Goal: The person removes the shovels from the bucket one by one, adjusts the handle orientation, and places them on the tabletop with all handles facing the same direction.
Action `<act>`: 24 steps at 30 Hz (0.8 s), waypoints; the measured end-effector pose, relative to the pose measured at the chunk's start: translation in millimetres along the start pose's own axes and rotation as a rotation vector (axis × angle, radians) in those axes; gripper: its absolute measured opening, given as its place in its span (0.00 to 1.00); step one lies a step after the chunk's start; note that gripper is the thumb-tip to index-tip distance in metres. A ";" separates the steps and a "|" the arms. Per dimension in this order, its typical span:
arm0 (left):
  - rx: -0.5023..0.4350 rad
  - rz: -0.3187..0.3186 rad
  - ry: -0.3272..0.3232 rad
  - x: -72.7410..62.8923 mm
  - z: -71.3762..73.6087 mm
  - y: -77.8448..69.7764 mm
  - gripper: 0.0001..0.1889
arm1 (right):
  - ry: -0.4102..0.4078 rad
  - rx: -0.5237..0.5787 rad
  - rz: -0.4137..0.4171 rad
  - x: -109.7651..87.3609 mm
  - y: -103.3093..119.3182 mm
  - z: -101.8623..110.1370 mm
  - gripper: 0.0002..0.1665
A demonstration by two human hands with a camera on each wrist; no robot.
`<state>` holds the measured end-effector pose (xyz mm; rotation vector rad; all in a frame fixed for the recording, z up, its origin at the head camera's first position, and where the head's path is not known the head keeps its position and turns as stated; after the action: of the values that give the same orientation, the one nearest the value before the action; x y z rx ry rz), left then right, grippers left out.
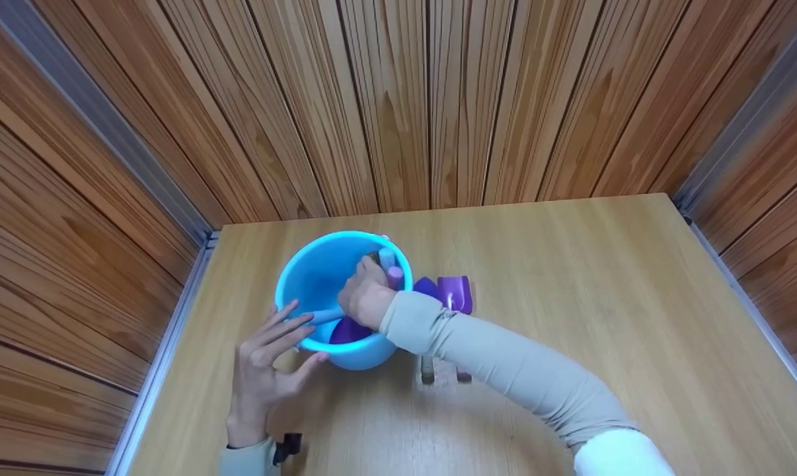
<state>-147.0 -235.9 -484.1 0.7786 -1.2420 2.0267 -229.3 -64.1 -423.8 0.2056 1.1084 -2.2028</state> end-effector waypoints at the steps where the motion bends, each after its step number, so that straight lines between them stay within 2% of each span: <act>1: 0.002 -0.001 0.001 0.3 -0.1 0.4 0.27 | -0.012 0.007 -0.006 -1.1 -3.1 0.2 0.28; 8: -0.007 -0.012 0.000 0.7 0.0 0.1 0.28 | -0.068 0.045 -0.012 -13.7 -18.7 3.9 0.34; 19: -0.003 0.050 0.007 -0.8 -0.4 0.4 0.26 | -0.229 -0.031 -0.109 -40.9 -39.0 13.3 0.44; 24: 0.006 0.055 0.013 0.1 2.5 0.0 0.26 | -0.314 0.040 -0.143 -56.5 -58.2 12.0 0.52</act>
<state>-146.7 -238.1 -483.1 0.7403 -1.2633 2.0768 -219.8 -21.0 -354.6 -0.2034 0.9292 -2.2854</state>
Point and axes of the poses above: each hand's wrist, its own x-axis towards the middle knuckle, its own z-axis out of the back of the hand, y = z × x, the point moved 3 cm from there along x, towards the middle knuckle, and after that the axes turned 15 degrees about -x, right-handed, at the moved point
